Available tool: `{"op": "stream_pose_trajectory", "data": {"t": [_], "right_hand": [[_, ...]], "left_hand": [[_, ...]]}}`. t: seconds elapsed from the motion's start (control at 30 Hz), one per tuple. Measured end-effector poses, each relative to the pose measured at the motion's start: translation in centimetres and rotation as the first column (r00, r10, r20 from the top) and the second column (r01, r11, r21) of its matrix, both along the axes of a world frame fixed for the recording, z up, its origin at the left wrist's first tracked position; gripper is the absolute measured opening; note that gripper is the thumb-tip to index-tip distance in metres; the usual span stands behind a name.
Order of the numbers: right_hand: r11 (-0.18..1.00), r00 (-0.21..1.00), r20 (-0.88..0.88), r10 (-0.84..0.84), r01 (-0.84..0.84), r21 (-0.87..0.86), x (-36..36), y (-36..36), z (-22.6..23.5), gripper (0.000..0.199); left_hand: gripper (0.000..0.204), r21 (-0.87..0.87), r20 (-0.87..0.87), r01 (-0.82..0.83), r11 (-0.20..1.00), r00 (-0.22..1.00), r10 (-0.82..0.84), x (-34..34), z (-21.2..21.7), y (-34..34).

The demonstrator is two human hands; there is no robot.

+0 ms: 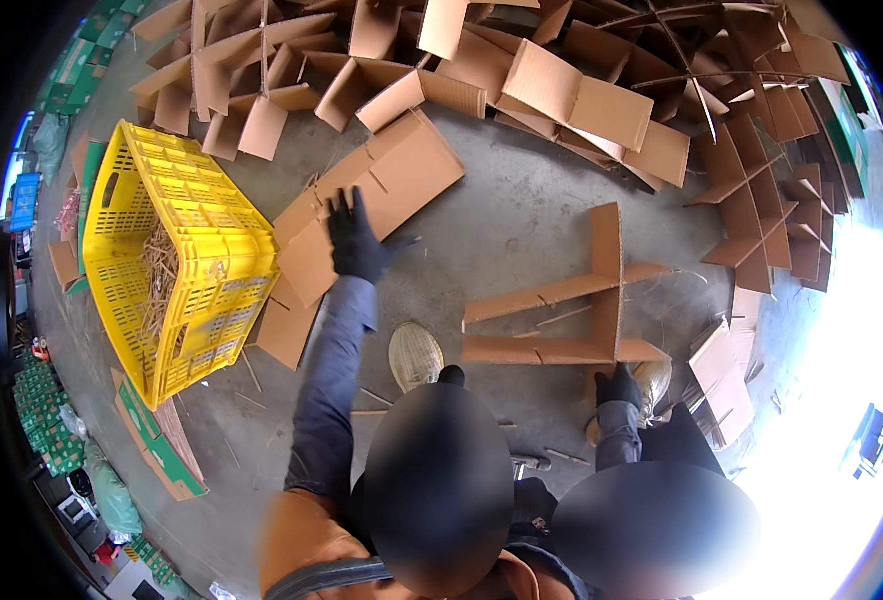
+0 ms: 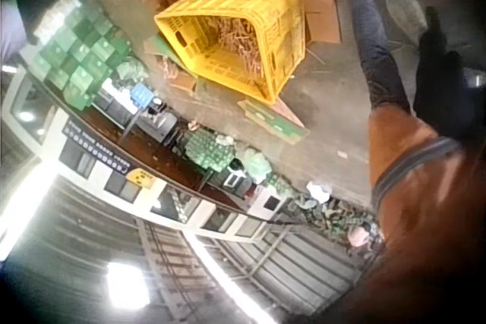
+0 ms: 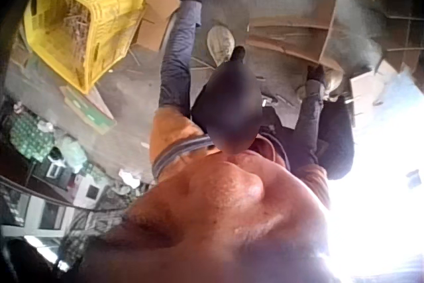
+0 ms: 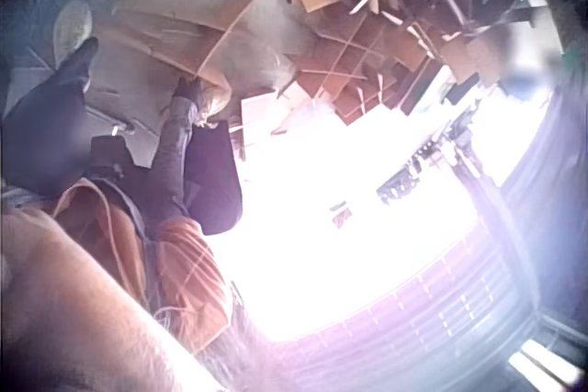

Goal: The person assembles cardboard dividers by hand. They pick up flat cardboard sheets and slide them together to form a grid, placing the finished dividers on a pile on the floor.

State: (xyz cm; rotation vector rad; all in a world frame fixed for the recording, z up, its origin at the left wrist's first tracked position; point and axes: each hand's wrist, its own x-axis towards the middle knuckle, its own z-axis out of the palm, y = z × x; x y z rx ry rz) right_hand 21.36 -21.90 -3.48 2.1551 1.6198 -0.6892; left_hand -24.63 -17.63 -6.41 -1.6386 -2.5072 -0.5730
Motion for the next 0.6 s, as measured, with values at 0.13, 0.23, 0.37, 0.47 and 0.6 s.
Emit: {"op": "stream_pose_trajectory", "data": {"t": [0.13, 0.23, 0.37, 0.47, 0.6], "right_hand": [[0.996, 0.996, -0.028, 0.080, -0.081, -0.035, -0.8, 2.4, 4.2, 0.045], [0.978, 0.963, -0.253, 0.091, -0.039, 0.204, -4.4, 3.5, 7.0, 0.036], [0.947, 0.680, -0.704, 0.203, 0.046, 0.317, -13.6, 4.9, 6.6, 0.037], [0.938, 0.422, -0.901, 0.103, 0.262, 0.229, -20.3, 4.9, 7.1, 0.057], [0.651, 0.560, -0.789, 0.253, 0.505, 0.567, -17.8, 9.2, 8.8, 0.031]], "left_hand": [[0.111, -0.636, -0.080, 0.011, 0.772, 0.994, -0.080, -5.9, -1.8, -2.2], [0.091, -0.597, 0.063, 0.083, 0.798, 0.996, -0.057, -6.9, -0.5, -3.2], [0.063, -0.264, 0.436, 0.130, 0.956, 0.900, -0.002, -4.1, 1.6, -4.6], [0.059, 0.024, 0.391, 0.328, 0.944, 0.866, -0.311, 6.9, 5.8, -4.7], [0.059, 0.202, 0.473, 0.518, 0.831, 0.691, -0.546, 14.2, 10.4, -4.7]]}}
